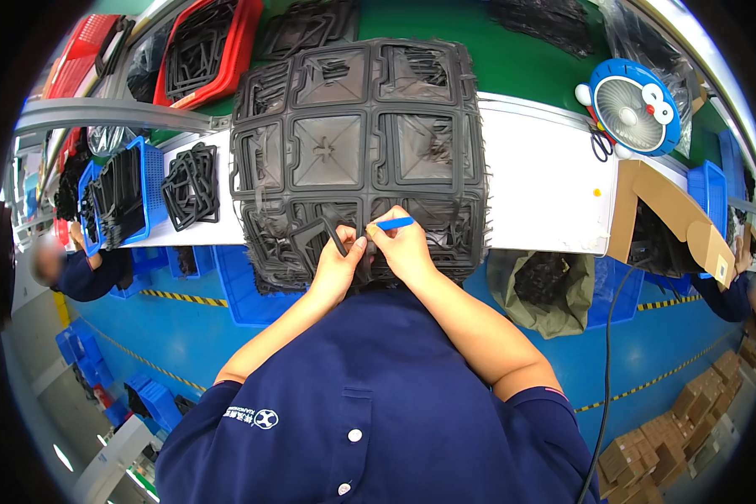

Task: The person cleans the edges of black plastic industrial molds with a blue-handled utility pick.

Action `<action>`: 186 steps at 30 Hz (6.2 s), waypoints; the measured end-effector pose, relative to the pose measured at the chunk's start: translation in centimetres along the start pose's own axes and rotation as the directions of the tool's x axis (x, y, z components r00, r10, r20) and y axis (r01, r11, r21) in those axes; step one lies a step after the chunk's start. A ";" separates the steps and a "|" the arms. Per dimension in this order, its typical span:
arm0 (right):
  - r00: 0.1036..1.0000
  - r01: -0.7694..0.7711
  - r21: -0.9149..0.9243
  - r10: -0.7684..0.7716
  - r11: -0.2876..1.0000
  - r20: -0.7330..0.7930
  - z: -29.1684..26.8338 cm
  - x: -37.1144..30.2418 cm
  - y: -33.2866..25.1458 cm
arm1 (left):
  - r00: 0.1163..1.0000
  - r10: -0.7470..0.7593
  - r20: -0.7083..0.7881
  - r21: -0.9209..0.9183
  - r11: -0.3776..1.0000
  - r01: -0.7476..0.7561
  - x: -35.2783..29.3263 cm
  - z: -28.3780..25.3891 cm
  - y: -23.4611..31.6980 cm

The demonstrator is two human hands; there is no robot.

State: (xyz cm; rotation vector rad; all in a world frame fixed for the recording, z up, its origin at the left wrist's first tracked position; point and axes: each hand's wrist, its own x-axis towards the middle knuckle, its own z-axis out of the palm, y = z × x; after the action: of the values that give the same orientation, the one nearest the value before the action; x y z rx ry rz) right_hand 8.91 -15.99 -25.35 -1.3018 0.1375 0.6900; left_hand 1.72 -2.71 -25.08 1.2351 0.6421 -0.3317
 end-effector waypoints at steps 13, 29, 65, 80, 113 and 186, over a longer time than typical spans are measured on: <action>0.992 0.091 -0.365 -0.114 0.926 -0.043 -1.9 -1.2 -1.1 | 0.504 0.833 -0.229 -0.551 0.316 -0.772 -14.0 -17.9 23.2; 0.926 0.199 0.217 -0.111 0.956 -0.361 -13.4 7.6 -7.6 | 0.974 -0.112 0.199 0.074 0.992 0.099 15.8 13.1 7.1; 0.886 0.278 -0.053 -0.278 0.959 -0.372 -15.1 6.0 -10.3 | 0.990 -0.031 0.136 0.110 0.994 0.016 21.7 10.3 15.1; 0.971 0.158 0.353 -0.080 0.922 -0.226 -14.3 14.7 -13.8 | 0.968 -0.052 0.245 0.059 0.998 0.038 22.8 13.5 15.3; 0.581 0.102 -0.842 -0.719 0.530 -0.382 -18.7 9.8 -13.1 | 0.760 0.650 0.003 -0.270 0.733 -0.625 7.3 -2.8 27.4; 0.975 0.084 -0.185 -0.119 0.979 -0.186 -1.9 15.8 -8.4 | 0.988 0.007 -0.157 0.052 0.999 0.001 14.2 0.9 11.9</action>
State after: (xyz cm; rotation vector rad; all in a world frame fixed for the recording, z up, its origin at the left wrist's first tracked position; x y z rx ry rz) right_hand 26.48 -12.37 -26.25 -1.5360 0.1711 0.4931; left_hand 19.77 1.60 -24.57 1.3211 0.7705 -0.2516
